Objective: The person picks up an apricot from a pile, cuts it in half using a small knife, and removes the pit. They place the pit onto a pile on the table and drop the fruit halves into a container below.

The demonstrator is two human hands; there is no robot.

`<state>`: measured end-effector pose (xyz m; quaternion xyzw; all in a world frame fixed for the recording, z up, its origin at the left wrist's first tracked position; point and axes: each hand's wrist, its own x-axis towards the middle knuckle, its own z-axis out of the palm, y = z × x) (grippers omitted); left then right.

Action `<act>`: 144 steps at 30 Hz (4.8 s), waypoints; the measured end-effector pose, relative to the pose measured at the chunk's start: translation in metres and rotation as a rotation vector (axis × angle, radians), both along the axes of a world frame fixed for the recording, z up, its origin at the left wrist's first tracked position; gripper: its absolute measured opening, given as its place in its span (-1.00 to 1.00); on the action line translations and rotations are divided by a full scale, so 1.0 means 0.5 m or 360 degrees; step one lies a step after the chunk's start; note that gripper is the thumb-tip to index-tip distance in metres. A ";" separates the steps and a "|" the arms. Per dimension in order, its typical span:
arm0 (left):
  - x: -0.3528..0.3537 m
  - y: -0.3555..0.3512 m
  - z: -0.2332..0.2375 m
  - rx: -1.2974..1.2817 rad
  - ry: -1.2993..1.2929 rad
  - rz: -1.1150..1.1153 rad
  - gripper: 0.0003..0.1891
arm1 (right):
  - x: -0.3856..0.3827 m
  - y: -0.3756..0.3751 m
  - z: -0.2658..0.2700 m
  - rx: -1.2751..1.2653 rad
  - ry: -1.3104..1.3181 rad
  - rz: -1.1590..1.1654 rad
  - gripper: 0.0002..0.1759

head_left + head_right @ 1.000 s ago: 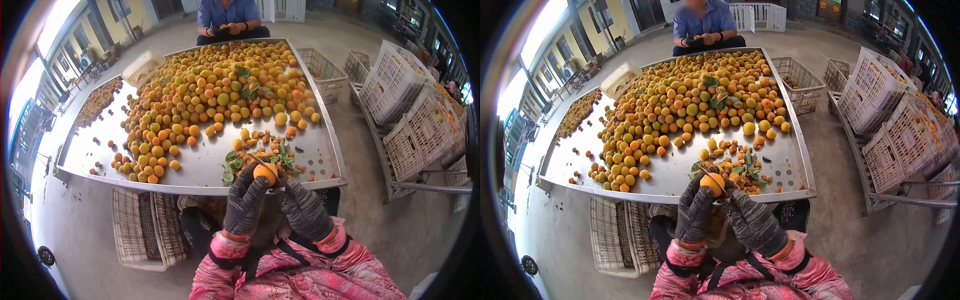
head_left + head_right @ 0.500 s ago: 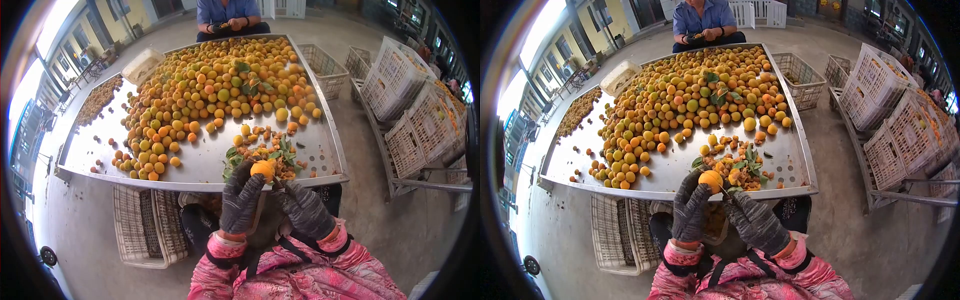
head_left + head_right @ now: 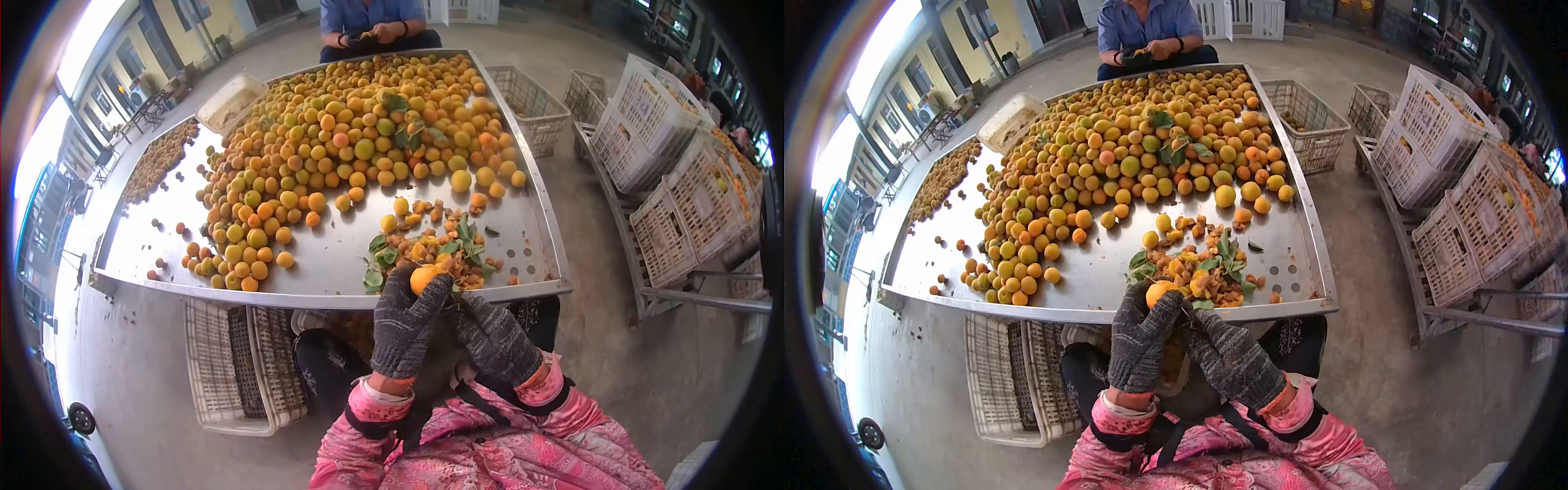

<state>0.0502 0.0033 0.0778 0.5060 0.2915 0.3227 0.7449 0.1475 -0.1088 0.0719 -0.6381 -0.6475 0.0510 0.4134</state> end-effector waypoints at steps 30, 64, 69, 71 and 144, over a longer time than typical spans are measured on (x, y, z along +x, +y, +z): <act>-0.008 0.000 -0.023 0.0082 0.0043 0.0019 -0.77 | 0.027 0.002 -0.051 -0.0124 0.0177 0.0319 -0.42; -0.096 0.031 -0.138 -0.0731 -0.0399 0.0695 -0.62 | -0.105 0.092 -0.139 0.0080 0.1156 -0.0098 -0.40; -0.149 0.058 -0.097 -0.0923 -0.0682 0.0390 -0.57 | -0.120 0.107 -0.110 -0.0297 0.2084 0.0143 -0.50; -0.179 0.071 -0.126 -0.0958 -0.0766 0.0314 -0.54 | -0.121 0.113 -0.095 -0.0324 0.2268 0.0240 -0.51; -0.011 -0.061 -0.129 0.0352 0.0338 -0.0068 -0.73 | -0.008 0.089 -0.048 0.0281 0.1908 -0.0042 -0.80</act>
